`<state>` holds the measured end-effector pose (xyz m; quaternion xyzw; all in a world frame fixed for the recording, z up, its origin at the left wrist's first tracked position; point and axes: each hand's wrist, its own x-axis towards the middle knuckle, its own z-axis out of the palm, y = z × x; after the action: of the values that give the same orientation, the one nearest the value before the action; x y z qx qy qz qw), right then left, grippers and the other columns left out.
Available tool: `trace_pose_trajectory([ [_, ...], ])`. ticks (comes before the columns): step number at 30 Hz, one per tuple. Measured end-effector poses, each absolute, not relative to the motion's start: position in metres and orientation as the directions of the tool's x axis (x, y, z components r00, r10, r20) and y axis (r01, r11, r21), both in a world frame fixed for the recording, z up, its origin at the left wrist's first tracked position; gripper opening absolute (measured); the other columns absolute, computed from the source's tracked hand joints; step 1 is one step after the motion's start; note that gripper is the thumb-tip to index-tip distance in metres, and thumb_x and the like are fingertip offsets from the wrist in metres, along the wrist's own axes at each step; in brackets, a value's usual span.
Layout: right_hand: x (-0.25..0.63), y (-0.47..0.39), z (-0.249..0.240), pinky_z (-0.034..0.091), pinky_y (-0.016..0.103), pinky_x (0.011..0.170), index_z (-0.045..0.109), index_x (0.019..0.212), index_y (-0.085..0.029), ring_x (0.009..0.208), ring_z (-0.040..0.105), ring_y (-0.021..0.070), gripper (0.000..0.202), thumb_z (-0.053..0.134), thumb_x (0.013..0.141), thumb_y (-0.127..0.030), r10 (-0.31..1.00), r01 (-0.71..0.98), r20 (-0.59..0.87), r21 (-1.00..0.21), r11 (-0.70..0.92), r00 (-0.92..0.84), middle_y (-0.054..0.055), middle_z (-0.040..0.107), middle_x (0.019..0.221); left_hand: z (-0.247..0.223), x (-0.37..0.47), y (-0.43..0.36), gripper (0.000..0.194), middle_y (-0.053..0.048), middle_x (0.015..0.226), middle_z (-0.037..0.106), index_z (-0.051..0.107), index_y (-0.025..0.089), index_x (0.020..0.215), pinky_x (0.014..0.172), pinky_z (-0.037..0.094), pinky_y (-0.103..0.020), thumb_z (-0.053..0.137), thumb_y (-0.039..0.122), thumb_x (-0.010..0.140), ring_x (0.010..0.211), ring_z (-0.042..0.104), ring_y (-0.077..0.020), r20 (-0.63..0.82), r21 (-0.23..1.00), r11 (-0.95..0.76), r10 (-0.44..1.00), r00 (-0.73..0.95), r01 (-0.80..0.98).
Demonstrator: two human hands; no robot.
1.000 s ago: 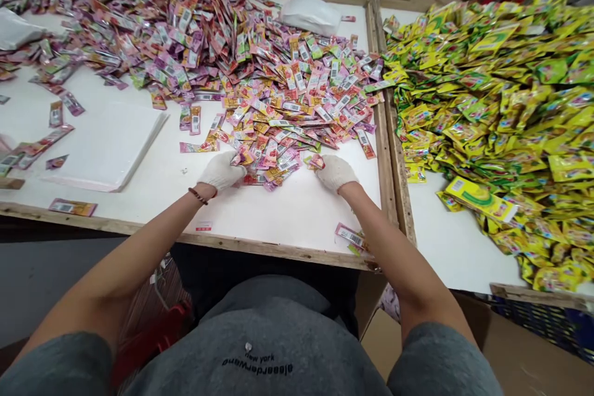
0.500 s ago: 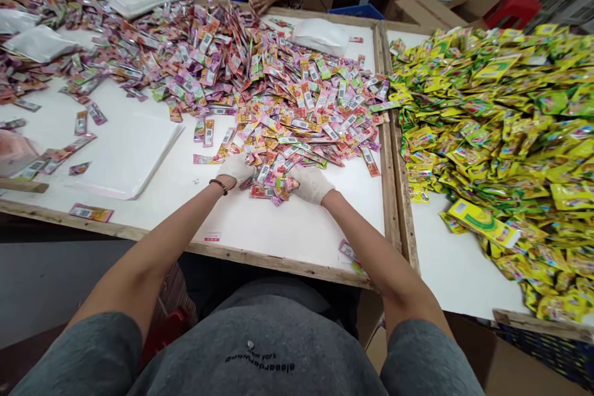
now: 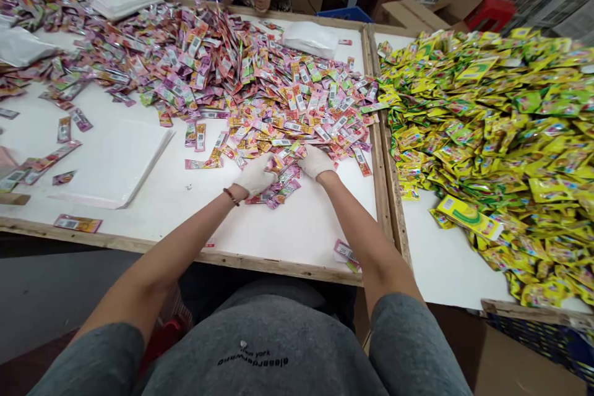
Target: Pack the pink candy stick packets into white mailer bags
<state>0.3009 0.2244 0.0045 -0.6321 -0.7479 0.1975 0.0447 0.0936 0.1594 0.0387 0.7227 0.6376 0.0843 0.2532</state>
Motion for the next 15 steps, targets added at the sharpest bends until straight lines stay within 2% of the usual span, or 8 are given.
trace_pose_trajectory([
  [4, 0.312, 0.199, -0.007, 0.050, 0.034, 0.082, 0.064, 0.122, -0.020, 0.103, 0.071, 0.0285, 0.031, 0.058, 0.093, -0.033, 0.962, 0.948, -0.217, -0.303, 0.097, -0.168, 0.015, 0.076, 0.119, 0.035, 0.098, 0.150, 0.058, -0.019, 0.130, 0.070, 0.054, 0.018, 0.146, 0.096, 0.054, -0.039, 0.062, 0.023, 0.089, 0.119, 0.069, -0.0319, -0.267, 0.221, -0.136, 0.944, 0.194, 0.966],
  [6, 0.332, 0.173, -0.013, 0.049, 0.033, 0.084, 0.067, 0.112, -0.020, 0.102, 0.071, 0.0274, 0.023, 0.056, 0.094, -0.029, 0.953, 0.944, -0.211, -0.295, 0.149, -0.216, 0.015, 0.077, 0.114, 0.034, 0.072, 0.144, 0.061, -0.017, 0.131, 0.069, 0.052, 0.021, 0.150, 0.096, 0.054, -0.038, 0.061, 0.023, 0.089, 0.118, 0.069, -0.0309, -0.260, 0.173, -0.204, 0.934, 0.245, 0.964],
  [9, 0.367, 0.133, -0.017, 0.050, 0.033, 0.084, 0.067, 0.097, -0.021, 0.095, 0.070, 0.0255, 0.012, 0.060, 0.088, -0.025, 0.950, 0.906, -0.198, -0.396, 0.148, -0.242, 0.011, 0.077, 0.103, 0.041, 0.033, 0.139, 0.060, -0.013, 0.128, 0.070, 0.058, 0.022, 0.144, 0.095, 0.054, -0.037, 0.066, 0.019, 0.084, 0.116, 0.069, -0.0300, -0.283, 0.232, -0.166, 0.931, 0.230, 0.958],
  [12, 0.398, 0.111, -0.013, 0.050, 0.032, 0.076, 0.061, 0.086, -0.023, 0.082, 0.065, 0.0222, 0.008, 0.064, 0.082, -0.028, 0.974, 0.812, -0.147, -0.581, 0.056, -0.171, 0.005, 0.072, 0.089, 0.058, 0.028, 0.143, 0.039, -0.013, 0.115, 0.072, 0.066, 0.017, 0.123, 0.092, 0.054, -0.041, 0.065, 0.023, 0.085, 0.108, 0.068, -0.0305, -0.252, 0.306, -0.043, 0.960, 0.124, 0.951],
  [15, 0.417, 0.110, -0.001, 0.046, 0.032, 0.069, 0.052, 0.073, -0.024, 0.072, 0.058, 0.0195, 0.018, 0.066, 0.081, -0.034, 0.998, 0.759, -0.048, -0.651, -0.011, -0.027, 0.002, 0.066, 0.076, 0.073, 0.069, 0.154, 0.020, -0.010, 0.100, 0.072, 0.067, 0.018, 0.102, 0.086, 0.054, -0.043, 0.060, 0.032, 0.089, 0.095, 0.067, -0.0265, -0.232, 0.489, 0.067, 0.971, 0.055, 0.870],
])
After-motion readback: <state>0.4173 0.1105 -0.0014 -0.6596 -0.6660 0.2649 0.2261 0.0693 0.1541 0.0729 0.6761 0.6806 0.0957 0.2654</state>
